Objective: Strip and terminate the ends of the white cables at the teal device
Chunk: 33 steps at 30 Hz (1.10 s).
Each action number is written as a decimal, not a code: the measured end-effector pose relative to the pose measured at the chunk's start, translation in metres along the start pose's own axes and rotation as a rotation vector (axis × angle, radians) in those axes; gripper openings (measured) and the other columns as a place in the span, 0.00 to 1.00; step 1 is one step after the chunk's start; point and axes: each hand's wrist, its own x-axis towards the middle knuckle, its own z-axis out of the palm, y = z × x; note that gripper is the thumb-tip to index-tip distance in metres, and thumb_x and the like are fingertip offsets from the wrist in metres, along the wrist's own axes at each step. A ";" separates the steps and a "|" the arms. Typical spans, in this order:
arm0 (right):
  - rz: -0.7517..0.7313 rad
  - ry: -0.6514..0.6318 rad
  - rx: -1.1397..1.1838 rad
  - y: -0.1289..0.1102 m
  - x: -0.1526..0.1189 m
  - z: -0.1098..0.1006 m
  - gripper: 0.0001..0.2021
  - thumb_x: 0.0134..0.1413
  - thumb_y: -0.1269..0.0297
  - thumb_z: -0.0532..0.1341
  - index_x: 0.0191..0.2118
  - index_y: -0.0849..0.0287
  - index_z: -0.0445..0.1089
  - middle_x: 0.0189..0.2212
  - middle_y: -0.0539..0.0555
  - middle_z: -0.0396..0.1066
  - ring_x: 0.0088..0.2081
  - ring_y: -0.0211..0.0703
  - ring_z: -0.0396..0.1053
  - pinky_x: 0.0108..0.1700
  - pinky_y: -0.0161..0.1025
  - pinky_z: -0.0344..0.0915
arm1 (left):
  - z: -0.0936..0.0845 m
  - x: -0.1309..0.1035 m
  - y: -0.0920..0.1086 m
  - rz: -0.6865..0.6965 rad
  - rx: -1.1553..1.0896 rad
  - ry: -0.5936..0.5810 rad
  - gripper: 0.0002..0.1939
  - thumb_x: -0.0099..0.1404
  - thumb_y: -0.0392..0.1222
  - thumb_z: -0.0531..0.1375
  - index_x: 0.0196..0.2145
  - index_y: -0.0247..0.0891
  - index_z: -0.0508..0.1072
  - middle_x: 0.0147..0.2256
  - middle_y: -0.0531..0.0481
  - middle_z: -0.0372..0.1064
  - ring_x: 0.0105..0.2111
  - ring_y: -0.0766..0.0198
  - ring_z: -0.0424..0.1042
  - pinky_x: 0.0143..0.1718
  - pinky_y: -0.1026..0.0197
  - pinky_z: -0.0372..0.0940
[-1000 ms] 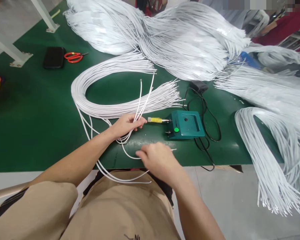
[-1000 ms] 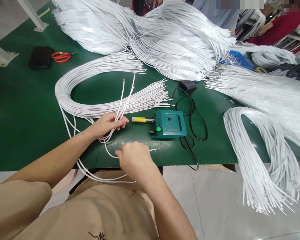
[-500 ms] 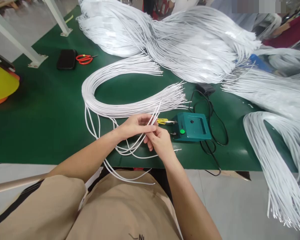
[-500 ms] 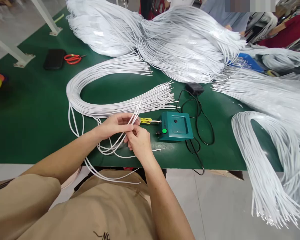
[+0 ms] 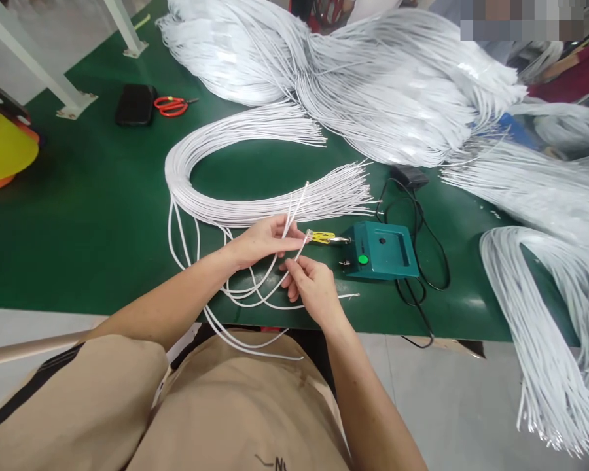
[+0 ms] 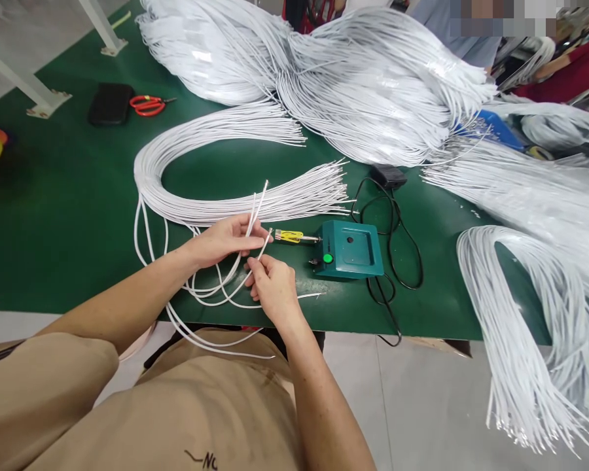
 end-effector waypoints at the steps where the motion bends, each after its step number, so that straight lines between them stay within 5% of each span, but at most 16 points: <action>1: 0.002 -0.009 -0.019 0.000 0.000 -0.003 0.15 0.56 0.54 0.57 0.28 0.60 0.71 0.19 0.49 0.70 0.16 0.32 0.62 0.19 0.31 0.60 | 0.001 0.000 -0.001 -0.002 0.029 -0.023 0.15 0.53 0.40 0.68 0.33 0.34 0.65 0.34 0.51 0.71 0.28 0.73 0.68 0.26 0.71 0.62; 4: -0.013 0.069 -0.034 -0.006 0.003 -0.018 0.15 0.53 0.53 0.60 0.26 0.61 0.71 0.20 0.50 0.71 0.16 0.31 0.61 0.20 0.31 0.60 | 0.004 -0.001 -0.004 0.029 0.079 0.011 0.17 0.52 0.40 0.68 0.31 0.35 0.62 0.31 0.53 0.69 0.26 0.72 0.70 0.26 0.69 0.64; 8: -0.109 0.277 0.094 -0.018 0.010 -0.033 0.16 0.48 0.53 0.63 0.38 0.60 0.74 0.24 0.49 0.71 0.21 0.33 0.62 0.24 0.32 0.63 | 0.007 -0.001 -0.005 0.062 0.140 0.050 0.21 0.50 0.41 0.69 0.31 0.36 0.59 0.31 0.53 0.70 0.29 0.67 0.73 0.23 0.70 0.62; 13: -0.137 0.222 0.222 -0.019 0.022 -0.027 0.15 0.38 0.55 0.70 0.29 0.60 0.72 0.22 0.48 0.69 0.23 0.34 0.62 0.25 0.33 0.61 | 0.007 -0.001 -0.008 0.085 0.159 0.022 0.22 0.48 0.39 0.70 0.32 0.37 0.60 0.26 0.58 0.67 0.26 0.70 0.72 0.23 0.71 0.61; 17: -0.143 0.210 0.399 -0.009 0.025 -0.022 0.11 0.41 0.58 0.68 0.27 0.61 0.74 0.23 0.48 0.69 0.22 0.31 0.59 0.26 0.34 0.59 | 0.006 0.000 -0.010 0.079 0.182 0.013 0.20 0.51 0.41 0.69 0.33 0.37 0.60 0.29 0.55 0.69 0.27 0.69 0.72 0.23 0.71 0.61; 24: 0.041 0.057 0.801 -0.007 0.023 -0.021 0.09 0.40 0.63 0.69 0.24 0.62 0.71 0.17 0.43 0.54 0.19 0.28 0.47 0.22 0.31 0.51 | 0.006 -0.001 -0.010 0.115 0.196 -0.021 0.19 0.54 0.41 0.67 0.32 0.38 0.57 0.28 0.53 0.71 0.26 0.68 0.72 0.21 0.70 0.60; 29: 0.040 0.027 0.728 -0.015 0.028 -0.024 0.15 0.46 0.52 0.65 0.28 0.62 0.73 0.15 0.41 0.48 0.18 0.29 0.50 0.21 0.31 0.50 | 0.011 -0.003 -0.010 0.127 0.175 -0.053 0.17 0.57 0.38 0.65 0.33 0.38 0.56 0.28 0.53 0.72 0.27 0.67 0.74 0.25 0.68 0.61; 33: 0.062 -0.035 0.688 -0.015 0.030 -0.027 0.17 0.41 0.52 0.69 0.22 0.61 0.68 0.15 0.42 0.49 0.19 0.30 0.55 0.22 0.31 0.52 | 0.012 -0.003 -0.011 0.136 0.151 -0.068 0.18 0.55 0.36 0.66 0.33 0.38 0.57 0.27 0.55 0.70 0.27 0.68 0.73 0.26 0.68 0.62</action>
